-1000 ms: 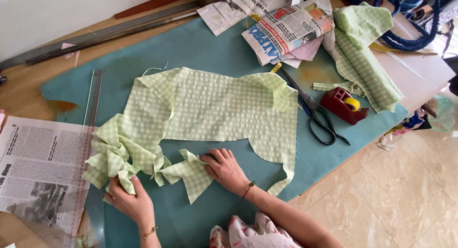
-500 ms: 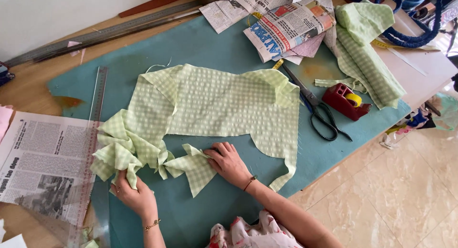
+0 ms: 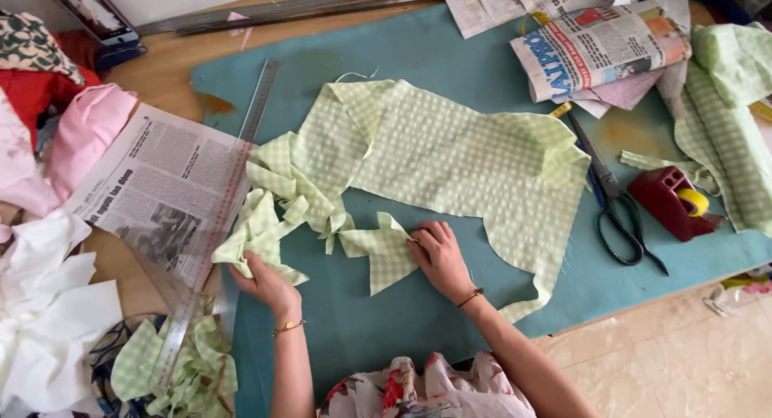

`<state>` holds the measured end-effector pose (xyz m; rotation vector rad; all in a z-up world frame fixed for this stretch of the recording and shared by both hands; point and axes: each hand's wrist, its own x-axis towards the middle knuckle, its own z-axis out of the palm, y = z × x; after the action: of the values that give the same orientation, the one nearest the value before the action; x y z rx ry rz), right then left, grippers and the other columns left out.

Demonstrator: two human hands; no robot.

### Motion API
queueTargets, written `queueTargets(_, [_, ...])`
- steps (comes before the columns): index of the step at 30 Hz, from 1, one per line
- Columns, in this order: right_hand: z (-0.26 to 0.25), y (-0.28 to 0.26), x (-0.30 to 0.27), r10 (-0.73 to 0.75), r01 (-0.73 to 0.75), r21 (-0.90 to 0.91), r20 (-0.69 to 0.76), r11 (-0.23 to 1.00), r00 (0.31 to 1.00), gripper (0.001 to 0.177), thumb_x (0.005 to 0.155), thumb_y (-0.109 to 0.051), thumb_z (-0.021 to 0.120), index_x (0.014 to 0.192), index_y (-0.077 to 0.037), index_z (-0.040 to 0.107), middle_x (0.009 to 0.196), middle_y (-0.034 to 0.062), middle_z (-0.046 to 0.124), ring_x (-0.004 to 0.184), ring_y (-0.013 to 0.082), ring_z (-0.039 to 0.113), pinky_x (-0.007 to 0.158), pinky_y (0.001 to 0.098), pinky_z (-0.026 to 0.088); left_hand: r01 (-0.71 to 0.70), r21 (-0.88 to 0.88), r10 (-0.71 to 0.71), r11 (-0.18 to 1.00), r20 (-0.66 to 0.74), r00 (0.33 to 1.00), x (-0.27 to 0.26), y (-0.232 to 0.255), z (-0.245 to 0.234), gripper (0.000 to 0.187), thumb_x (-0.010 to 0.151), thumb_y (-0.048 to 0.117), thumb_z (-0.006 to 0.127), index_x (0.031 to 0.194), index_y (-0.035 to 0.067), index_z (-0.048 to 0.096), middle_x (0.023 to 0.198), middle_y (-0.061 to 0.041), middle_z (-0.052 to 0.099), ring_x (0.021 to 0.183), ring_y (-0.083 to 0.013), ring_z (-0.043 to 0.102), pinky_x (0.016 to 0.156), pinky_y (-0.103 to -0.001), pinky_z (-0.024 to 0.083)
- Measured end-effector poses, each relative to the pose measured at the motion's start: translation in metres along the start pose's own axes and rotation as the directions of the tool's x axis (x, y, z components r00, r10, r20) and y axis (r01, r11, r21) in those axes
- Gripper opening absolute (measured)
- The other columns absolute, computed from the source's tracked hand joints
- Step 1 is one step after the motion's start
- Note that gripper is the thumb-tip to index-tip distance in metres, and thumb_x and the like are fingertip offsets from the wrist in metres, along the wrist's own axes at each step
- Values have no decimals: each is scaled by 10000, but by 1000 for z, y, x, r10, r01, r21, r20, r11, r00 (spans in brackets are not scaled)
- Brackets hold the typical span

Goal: The person cuts a piece of light green checkered fabric using scissors, then folds the cut piece. They also handle newspapers and other fabric scraps on the table.

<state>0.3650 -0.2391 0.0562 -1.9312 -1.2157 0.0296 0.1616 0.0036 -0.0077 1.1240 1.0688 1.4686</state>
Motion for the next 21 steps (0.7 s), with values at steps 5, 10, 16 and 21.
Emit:
queueTargets(5, [-3,-3,3,10,-10,5,-27,1000,1000,90,931,-115,684,972,-37,666,1059,109,623,976,321,564,901,419,469,324,-244,-337,914,-14,941,-17,40,38,717,1019,267,564,1581,71,164,1532,-135,472,1334,-203,540,1117,-353,435])
queueTargets(10, [30,50,-4,285,-263,276,-42,924,958,156,992,-162,671,993,-6,672,985,105,631,916,257,559,828,378,473,16,-99,12,995,269,963,-47,42,117,445,1083,235,578,1439,-16,487,1386,-163,622,1214,-220,638,1048,-339,506])
queueTargets(16, [-12,82,38,544,-394,621,-62,677,837,248,1107,-225,611,1229,-22,684,1081,132,641,991,189,532,852,347,460,-487,10,221,873,883,414,-81,100,197,556,888,308,743,1340,19,599,1318,-208,645,1231,-359,567,1033,-461,433])
queueTargets(21, [-77,128,8,340,-313,133,-371,940,864,396,1020,-211,652,1385,-68,600,1341,156,592,1215,280,542,1008,380,462,-655,-42,222,754,956,194,-61,73,193,481,851,344,837,1235,87,702,1390,-153,632,1409,-391,463,1166,-488,330])
